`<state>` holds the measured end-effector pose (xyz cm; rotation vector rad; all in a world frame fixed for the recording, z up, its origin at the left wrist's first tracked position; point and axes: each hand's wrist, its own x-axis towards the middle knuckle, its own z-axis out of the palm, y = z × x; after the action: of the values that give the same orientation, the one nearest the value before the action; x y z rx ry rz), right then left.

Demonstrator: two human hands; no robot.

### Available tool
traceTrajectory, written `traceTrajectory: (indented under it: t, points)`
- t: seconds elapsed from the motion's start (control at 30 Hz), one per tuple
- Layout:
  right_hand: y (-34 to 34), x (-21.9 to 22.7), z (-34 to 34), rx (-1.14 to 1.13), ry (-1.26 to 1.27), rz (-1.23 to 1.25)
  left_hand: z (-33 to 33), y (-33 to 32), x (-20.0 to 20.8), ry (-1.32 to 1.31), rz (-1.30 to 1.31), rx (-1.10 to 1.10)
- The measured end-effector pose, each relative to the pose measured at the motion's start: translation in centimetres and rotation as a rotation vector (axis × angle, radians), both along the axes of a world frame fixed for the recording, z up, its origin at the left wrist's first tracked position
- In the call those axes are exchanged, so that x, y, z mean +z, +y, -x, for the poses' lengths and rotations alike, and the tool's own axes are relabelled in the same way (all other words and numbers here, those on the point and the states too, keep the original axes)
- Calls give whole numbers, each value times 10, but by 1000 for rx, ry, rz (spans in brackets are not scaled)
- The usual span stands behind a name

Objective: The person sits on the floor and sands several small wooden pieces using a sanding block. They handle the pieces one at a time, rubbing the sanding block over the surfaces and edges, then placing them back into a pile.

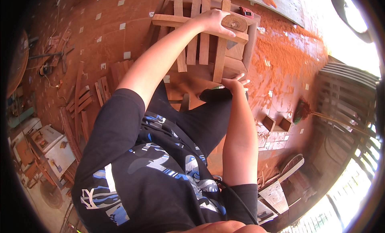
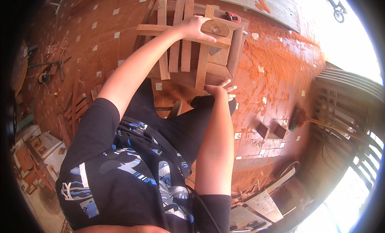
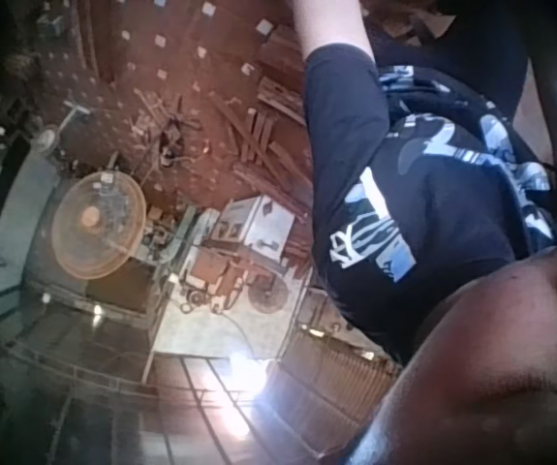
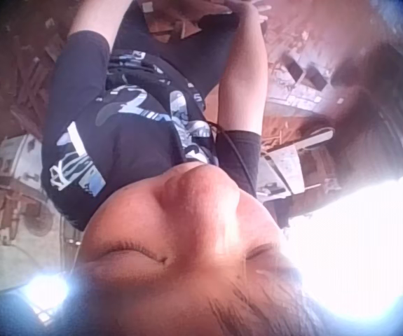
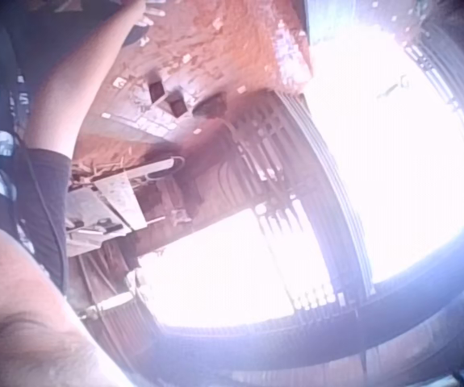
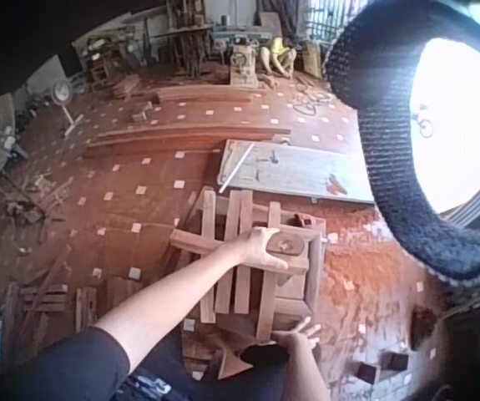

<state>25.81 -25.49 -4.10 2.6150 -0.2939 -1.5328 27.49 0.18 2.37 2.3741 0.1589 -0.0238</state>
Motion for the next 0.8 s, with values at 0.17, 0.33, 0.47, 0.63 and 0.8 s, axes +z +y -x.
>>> traceTrajectory:
  t: [0.17,0.33,0.47,0.63,0.8]
  points:
    - [-2,5,-3,-27,26,-30,-13,5,-11,-124,-265,93]
    - [-2,0,0,-10,32,-12,-22,17,-24,-160,-269,59]
    - [-1,-2,0,-1,40,3,-18,11,-23,-249,-318,94]
    - [1,4,-2,8,44,17,-13,6,-28,-502,-314,48]
    - [-1,-4,-2,-8,6,-23,-27,25,-39,-708,-350,241]
